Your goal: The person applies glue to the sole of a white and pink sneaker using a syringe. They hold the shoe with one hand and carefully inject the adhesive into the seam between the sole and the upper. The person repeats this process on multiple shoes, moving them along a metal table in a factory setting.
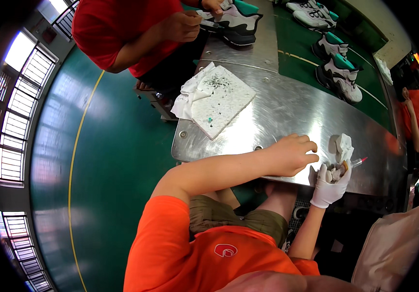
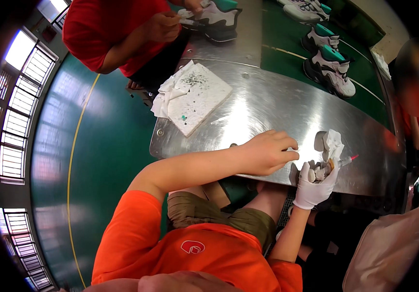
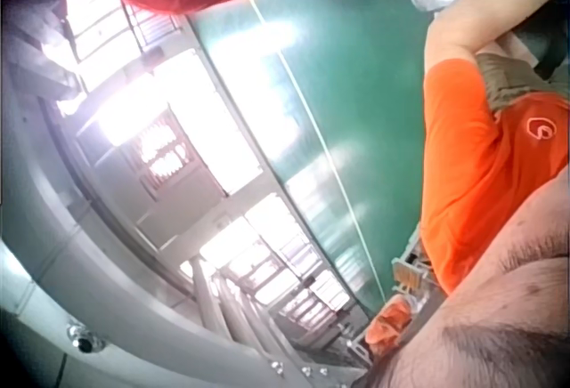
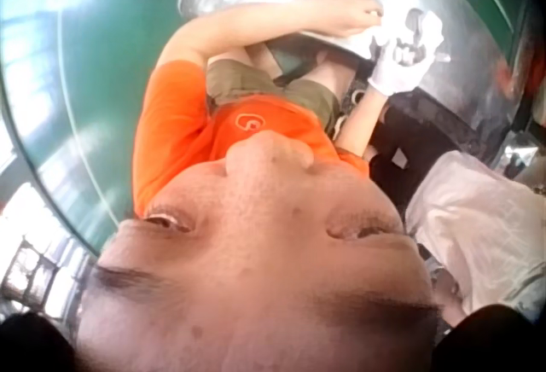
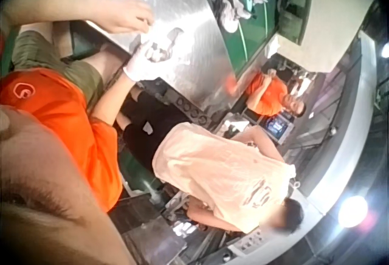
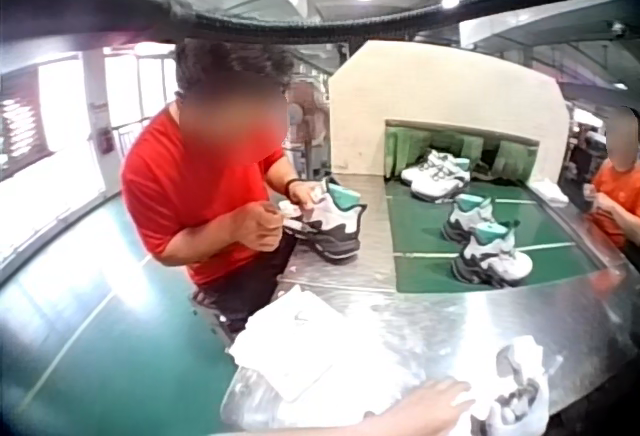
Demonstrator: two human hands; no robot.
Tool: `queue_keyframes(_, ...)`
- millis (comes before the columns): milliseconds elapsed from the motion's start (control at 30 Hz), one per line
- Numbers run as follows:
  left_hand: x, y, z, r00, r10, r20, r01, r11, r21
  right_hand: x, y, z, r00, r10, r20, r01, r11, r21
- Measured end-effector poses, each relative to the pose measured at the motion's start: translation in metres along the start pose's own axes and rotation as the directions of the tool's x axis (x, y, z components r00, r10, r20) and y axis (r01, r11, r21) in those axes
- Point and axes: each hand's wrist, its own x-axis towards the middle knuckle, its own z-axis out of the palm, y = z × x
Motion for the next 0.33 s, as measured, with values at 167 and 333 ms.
queue_keyframes(167, -0.0008, -0.0001, 0.0014, 1.0, -0.001, 0.016, 0.001, 1.0, -0.001, -0.002, 0.0019, 0.0011, 1.0, 0.01, 0.004, -0.009, 1.0, -0.007)
queue_keyframes(333, -0.0014, -0.0013, 0.001, 1.0, 0.005, 0.015, -0.005, 1.0, -0.007, -0.0026, 0.0063, 0.0052, 0.999, 0.003, -0.044, -0.001, 0.999, 0.035)
